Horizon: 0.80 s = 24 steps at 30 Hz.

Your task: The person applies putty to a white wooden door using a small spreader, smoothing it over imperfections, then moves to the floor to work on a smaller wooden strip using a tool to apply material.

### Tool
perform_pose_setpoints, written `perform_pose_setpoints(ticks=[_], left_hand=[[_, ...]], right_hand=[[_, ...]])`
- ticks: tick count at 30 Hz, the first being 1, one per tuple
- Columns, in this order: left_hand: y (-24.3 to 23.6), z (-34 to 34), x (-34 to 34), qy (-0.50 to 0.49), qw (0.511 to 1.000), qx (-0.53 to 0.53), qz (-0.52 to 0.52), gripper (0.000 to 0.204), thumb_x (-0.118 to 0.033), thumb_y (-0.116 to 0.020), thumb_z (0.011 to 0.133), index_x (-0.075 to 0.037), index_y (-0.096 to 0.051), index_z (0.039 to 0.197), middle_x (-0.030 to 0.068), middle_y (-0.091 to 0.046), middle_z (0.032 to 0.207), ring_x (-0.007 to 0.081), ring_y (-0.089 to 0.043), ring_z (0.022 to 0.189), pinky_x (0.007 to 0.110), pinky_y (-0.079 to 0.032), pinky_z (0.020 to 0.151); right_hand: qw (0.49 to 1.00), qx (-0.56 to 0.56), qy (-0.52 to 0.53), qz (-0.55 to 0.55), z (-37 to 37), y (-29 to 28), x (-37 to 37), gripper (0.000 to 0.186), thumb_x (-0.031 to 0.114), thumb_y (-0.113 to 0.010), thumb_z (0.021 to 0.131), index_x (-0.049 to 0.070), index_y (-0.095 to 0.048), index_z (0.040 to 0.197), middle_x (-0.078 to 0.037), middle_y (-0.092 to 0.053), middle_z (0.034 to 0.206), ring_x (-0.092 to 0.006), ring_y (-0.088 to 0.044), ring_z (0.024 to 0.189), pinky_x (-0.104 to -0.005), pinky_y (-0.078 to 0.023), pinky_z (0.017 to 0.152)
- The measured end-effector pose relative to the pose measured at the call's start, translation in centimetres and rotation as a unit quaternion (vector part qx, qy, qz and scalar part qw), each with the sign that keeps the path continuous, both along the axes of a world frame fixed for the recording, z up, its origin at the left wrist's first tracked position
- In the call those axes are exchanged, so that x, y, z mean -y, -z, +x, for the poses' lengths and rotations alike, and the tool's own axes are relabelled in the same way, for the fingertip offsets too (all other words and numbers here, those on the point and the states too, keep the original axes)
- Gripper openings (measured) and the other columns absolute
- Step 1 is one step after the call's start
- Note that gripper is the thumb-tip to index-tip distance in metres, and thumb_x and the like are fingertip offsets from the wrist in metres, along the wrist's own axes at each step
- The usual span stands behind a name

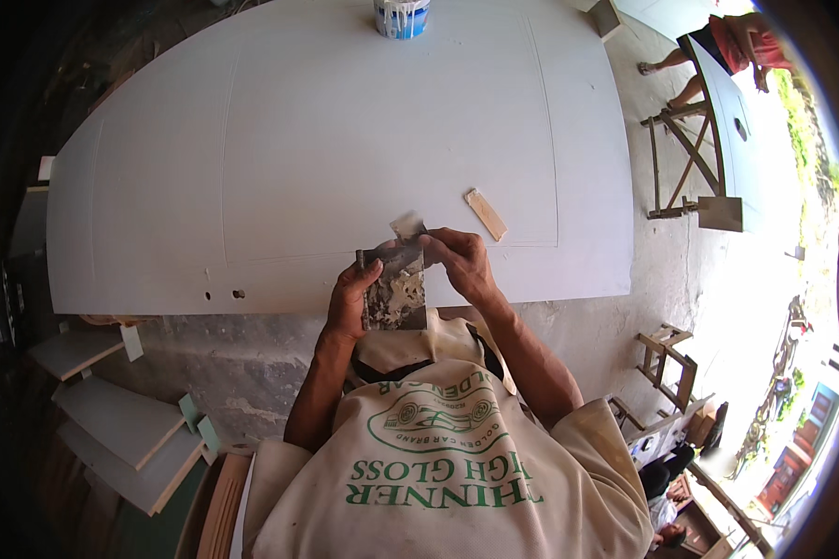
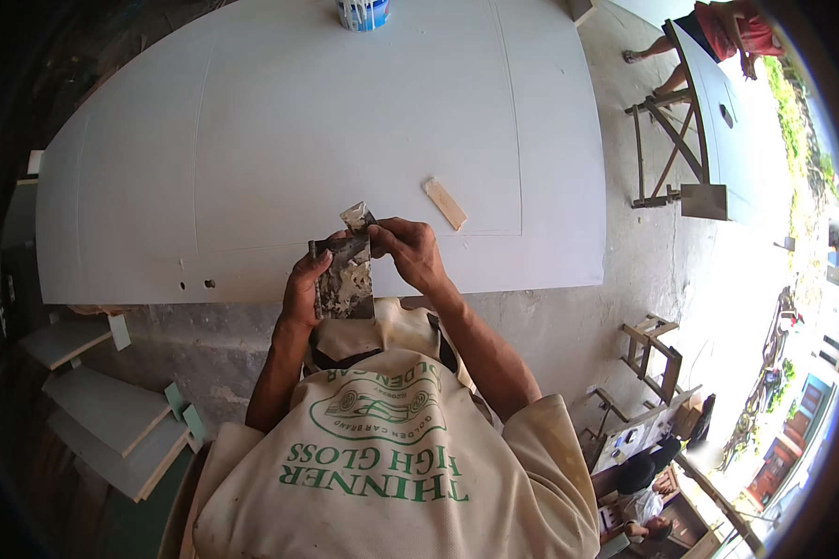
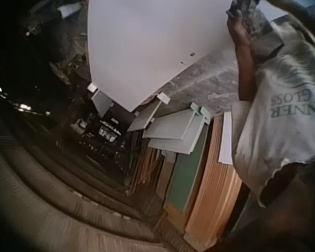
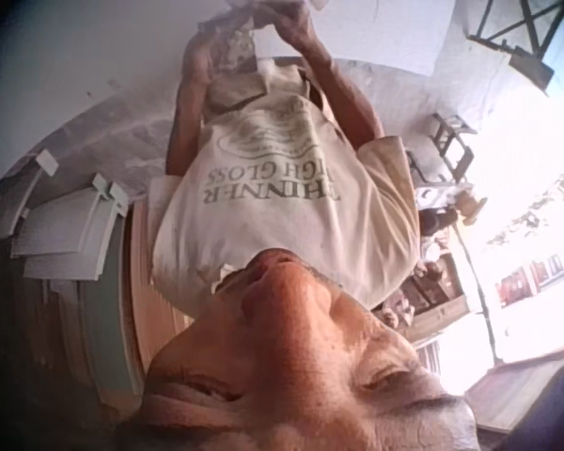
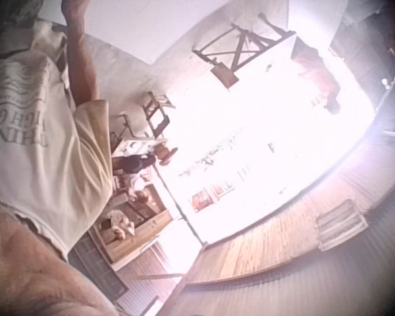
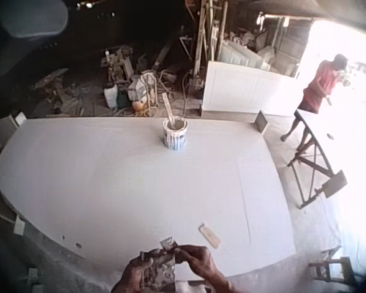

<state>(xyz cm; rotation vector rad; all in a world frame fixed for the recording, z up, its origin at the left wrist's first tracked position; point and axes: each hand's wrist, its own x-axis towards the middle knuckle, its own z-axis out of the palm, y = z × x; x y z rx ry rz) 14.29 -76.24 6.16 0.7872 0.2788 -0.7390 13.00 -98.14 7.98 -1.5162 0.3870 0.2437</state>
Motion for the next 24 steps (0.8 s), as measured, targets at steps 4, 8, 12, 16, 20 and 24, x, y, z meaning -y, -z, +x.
perform_pose_setpoints(ticks=[4, 8, 12, 16, 20, 24], left_hand=[[1.2, -3.8, 2.9, -0.055, 0.998, -0.008, 0.015, 0.05, -0.023, -0.064, 0.104, 0.0, -0.055, 0.148, 0.0151, -0.07, 0.133, 0.0262, -0.072, 0.115, 0.042, -0.059, 0.102], [2.3, -7.5, 7.5, -0.123, 0.99, -0.053, -0.038, 0.05, -0.026, -0.063, 0.105, 0.003, -0.054, 0.146, 0.0152, -0.071, 0.129, 0.0255, -0.074, 0.109, 0.042, -0.062, 0.096], [2.0, -11.5, 8.7, -0.244, 0.967, -0.04, -0.056, 0.047, -0.025, -0.063, 0.106, 0.002, -0.056, 0.143, 0.0152, -0.072, 0.127, 0.0259, -0.075, 0.109, 0.042, -0.063, 0.094], [3.5, -16.4, 7.0, -0.359, 0.931, -0.035, -0.058, 0.044, -0.023, -0.061, 0.107, 0.002, -0.057, 0.142, 0.0151, -0.072, 0.128, 0.027, -0.074, 0.111, 0.043, -0.061, 0.098], [4.1, -20.4, 5.9, -0.433, 0.901, -0.026, -0.013, 0.045, -0.025, -0.059, 0.108, -0.001, -0.055, 0.146, 0.015, -0.07, 0.133, 0.0275, -0.072, 0.118, 0.043, -0.06, 0.101], [4.4, -23.4, 6.2, -0.476, 0.879, -0.034, -0.009, 0.046, -0.027, -0.059, 0.108, -0.003, -0.053, 0.148, 0.0145, -0.067, 0.137, 0.0278, -0.07, 0.12, 0.044, -0.059, 0.101]], right_hand=[[0.993, 0.058, -0.099, 0.001, -0.7, 1.2, 3.6, 0.038, 0.023, -0.069, 0.103, -0.008, -0.071, 0.124, -0.014, -0.078, 0.091, -0.0166, -0.074, 0.077, -0.0321, -0.06, 0.073], [0.982, 0.076, -0.152, -0.087, -1.3, 1.3, 6.7, 0.041, 0.022, -0.07, 0.101, -0.006, -0.068, 0.132, -0.015, -0.078, 0.093, -0.019, -0.074, 0.074, -0.0348, -0.06, 0.071], [0.829, 0.265, -0.097, -0.483, -0.6, 4.2, 11.1, 0.049, 0.025, -0.079, 0.093, -0.003, -0.067, 0.132, -0.013, -0.073, 0.095, -0.0311, -0.07, 0.085, -0.0432, -0.059, 0.076], [0.831, 0.229, -0.152, -0.484, 0.0, 7.7, 14.6, 0.053, 0.022, -0.081, 0.09, -0.002, -0.066, 0.135, -0.013, -0.069, 0.1, -0.0313, -0.068, 0.093, -0.044, -0.057, 0.082], [0.838, 0.247, -0.195, -0.445, 0.5, 8.3, 14.3, 0.05, 0.017, -0.08, 0.09, -0.003, -0.067, 0.134, -0.013, -0.067, 0.096, -0.0298, -0.067, 0.086, -0.043, -0.056, 0.078], [0.784, 0.305, -0.187, -0.508, 0.7, 7.6, 13.5, 0.049, 0.016, -0.077, 0.091, -0.001, -0.065, 0.135, -0.013, -0.067, 0.102, -0.032, -0.067, 0.091, -0.045, -0.057, 0.079]])
